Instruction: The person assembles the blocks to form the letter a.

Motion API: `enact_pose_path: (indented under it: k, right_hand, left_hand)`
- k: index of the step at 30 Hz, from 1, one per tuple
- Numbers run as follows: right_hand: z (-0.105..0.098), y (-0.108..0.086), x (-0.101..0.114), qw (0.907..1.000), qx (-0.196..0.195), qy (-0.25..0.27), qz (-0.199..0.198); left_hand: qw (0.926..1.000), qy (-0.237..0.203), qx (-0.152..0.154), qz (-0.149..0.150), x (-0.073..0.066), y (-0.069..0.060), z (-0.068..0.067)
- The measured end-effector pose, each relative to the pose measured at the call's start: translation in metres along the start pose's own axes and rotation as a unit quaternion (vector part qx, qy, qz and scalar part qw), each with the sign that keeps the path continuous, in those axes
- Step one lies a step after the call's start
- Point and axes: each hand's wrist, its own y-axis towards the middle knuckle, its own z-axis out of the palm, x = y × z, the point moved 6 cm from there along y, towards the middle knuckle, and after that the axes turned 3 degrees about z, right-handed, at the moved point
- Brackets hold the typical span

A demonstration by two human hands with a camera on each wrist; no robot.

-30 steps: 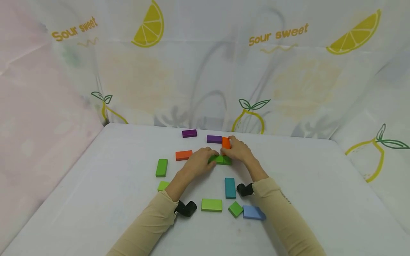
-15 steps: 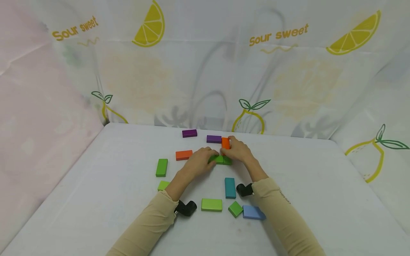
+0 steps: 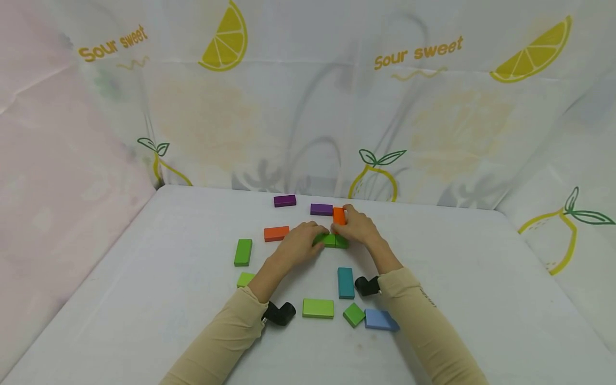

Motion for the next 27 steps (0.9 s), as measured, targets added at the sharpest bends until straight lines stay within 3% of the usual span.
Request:
enact_pose_path:
  k: [27]
  right_hand:
    - [-0.0009, -0.0003, -0.0021, 0.9999, -0.003, 0.013, -0.001]
  left_hand:
    - [1.0, -0.007, -0.004, 0.001, 0.0005, 0.0004, 0.0002]
